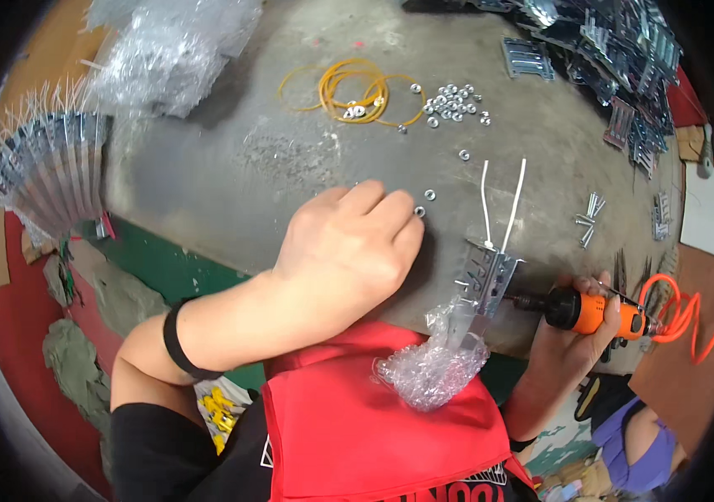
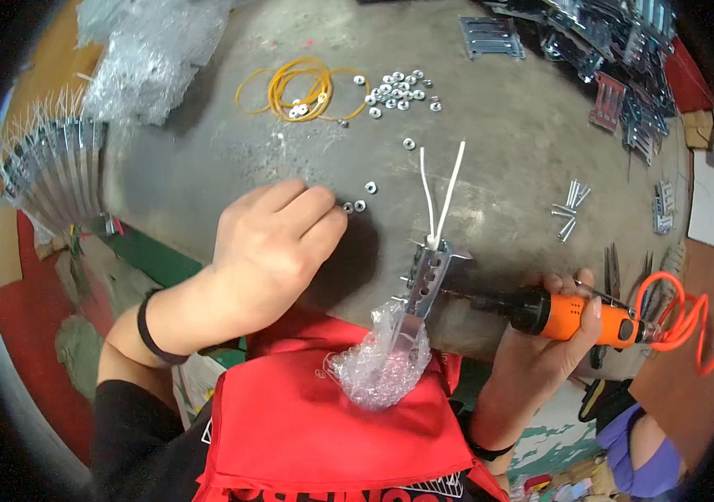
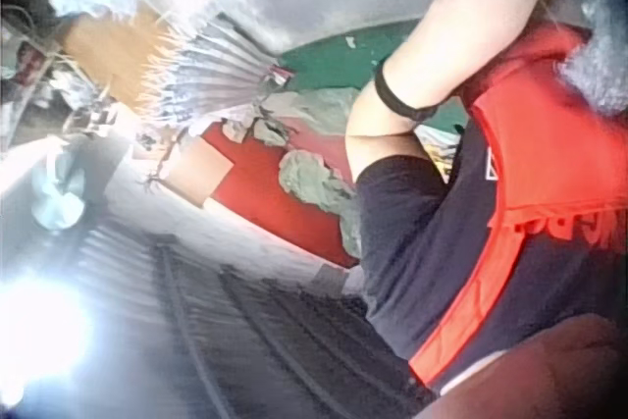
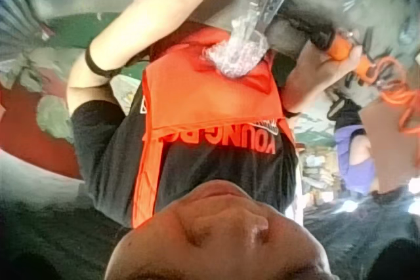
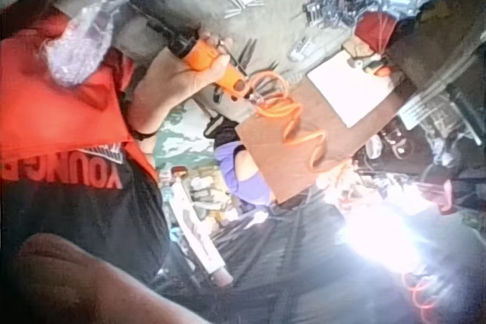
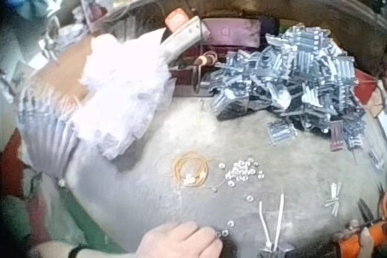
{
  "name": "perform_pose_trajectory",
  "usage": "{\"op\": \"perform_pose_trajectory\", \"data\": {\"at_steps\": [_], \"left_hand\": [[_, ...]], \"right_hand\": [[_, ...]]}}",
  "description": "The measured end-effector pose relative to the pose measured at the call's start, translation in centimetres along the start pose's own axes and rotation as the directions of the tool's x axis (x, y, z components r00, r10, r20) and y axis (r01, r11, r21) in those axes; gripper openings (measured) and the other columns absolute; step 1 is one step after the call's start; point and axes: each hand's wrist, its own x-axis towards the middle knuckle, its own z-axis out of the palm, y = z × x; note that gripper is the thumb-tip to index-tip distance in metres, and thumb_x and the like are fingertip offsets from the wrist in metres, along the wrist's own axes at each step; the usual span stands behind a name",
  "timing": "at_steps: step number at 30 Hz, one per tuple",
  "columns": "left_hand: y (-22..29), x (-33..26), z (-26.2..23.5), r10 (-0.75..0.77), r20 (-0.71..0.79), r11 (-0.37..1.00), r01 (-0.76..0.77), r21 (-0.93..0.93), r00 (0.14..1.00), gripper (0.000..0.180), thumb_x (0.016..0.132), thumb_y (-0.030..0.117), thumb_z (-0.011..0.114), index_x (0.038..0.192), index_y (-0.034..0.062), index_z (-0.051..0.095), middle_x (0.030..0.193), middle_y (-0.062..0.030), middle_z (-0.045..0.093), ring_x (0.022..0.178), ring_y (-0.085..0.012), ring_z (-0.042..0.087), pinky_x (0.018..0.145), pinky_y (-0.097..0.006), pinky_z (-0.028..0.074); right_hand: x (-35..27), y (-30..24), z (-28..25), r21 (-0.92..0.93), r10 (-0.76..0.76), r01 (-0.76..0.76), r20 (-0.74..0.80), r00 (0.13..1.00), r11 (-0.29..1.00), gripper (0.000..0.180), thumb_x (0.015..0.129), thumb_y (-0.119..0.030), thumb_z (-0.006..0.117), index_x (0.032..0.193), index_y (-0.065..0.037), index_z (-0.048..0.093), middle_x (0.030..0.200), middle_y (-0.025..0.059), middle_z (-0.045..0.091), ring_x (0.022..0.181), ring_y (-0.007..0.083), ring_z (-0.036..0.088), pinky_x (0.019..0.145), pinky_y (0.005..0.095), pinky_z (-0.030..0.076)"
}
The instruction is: Assembling metal hardware components using a pneumatic screwdriver and pliers at a workshop bench.
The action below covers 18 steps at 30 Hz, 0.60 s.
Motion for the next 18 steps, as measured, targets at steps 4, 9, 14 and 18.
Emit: {"op": "perform_pose_trajectory", "data": {"at_steps": [4, 9, 14, 18], "left_hand": [[0.9, -0.8, 2.0, -0.053, -0.066, 0.892, 0.017, -0.452, 0.996, 0.014, 0.066, 0.005, 0.068, 0.075, 0.0055, 0.058, 0.074, -0.0062, 0.051, 0.067, -0.0246, 0.056, 0.056, -0.036, 0.048], [2.2, -0.9, 4.7, -0.188, -0.139, 0.803, 0.07, -0.591, 0.972, 0.017, 0.065, 0.006, 0.072, 0.074, 0.0064, 0.058, 0.073, -0.0057, 0.047, 0.069, -0.0245, 0.051, 0.056, -0.035, 0.045], [2.4, -1.0, 4.5, -0.148, -0.137, 0.848, 0.054, -0.528, 0.979, 0.015, 0.064, 0.009, 0.07, 0.073, 0.0079, 0.059, 0.075, -0.0046, 0.045, 0.071, -0.0224, 0.05, 0.055, -0.033, 0.045], [2.5, -0.8, 3.9, 0.094, -0.132, 0.942, -0.131, -0.309, 0.987, 0.013, 0.062, 0.017, 0.062, 0.073, 0.0093, 0.058, 0.077, -0.0025, 0.045, 0.074, -0.0192, 0.05, 0.057, -0.03, 0.048]], "right_hand": [[0.0, 0.3, 0.2, -0.098, -0.048, 0.05, 0.021, 0.999, 0.994, 0.041, 0.094, -0.025, 0.055, 0.12, 0.003, 0.041, 0.088, 0.0057, 0.055, 0.088, 0.02, 0.054, 0.09, 0.0377, 0.044], [0.7, 0.2, -0.8, -0.096, -0.04, 0.047, 0.074, 0.996, 0.994, 0.041, 0.093, -0.026, 0.056, 0.119, 0.003, 0.042, 0.086, 0.0061, 0.055, 0.088, 0.0208, 0.054, 0.09, 0.0394, 0.042], [0.8, 0.1, -1.0, -0.084, -0.048, 0.057, 0.103, 0.994, 0.995, 0.041, 0.093, -0.026, 0.056, 0.118, 0.003, 0.042, 0.085, 0.0065, 0.055, 0.087, 0.0209, 0.054, 0.089, 0.0398, 0.042], [0.7, 0.3, -0.5, -0.083, -0.054, 0.06, 0.077, 0.996, 0.995, 0.04, 0.092, -0.025, 0.058, 0.116, 0.003, 0.042, 0.085, 0.0068, 0.054, 0.086, 0.0208, 0.053, 0.09, 0.0395, 0.042]]}}
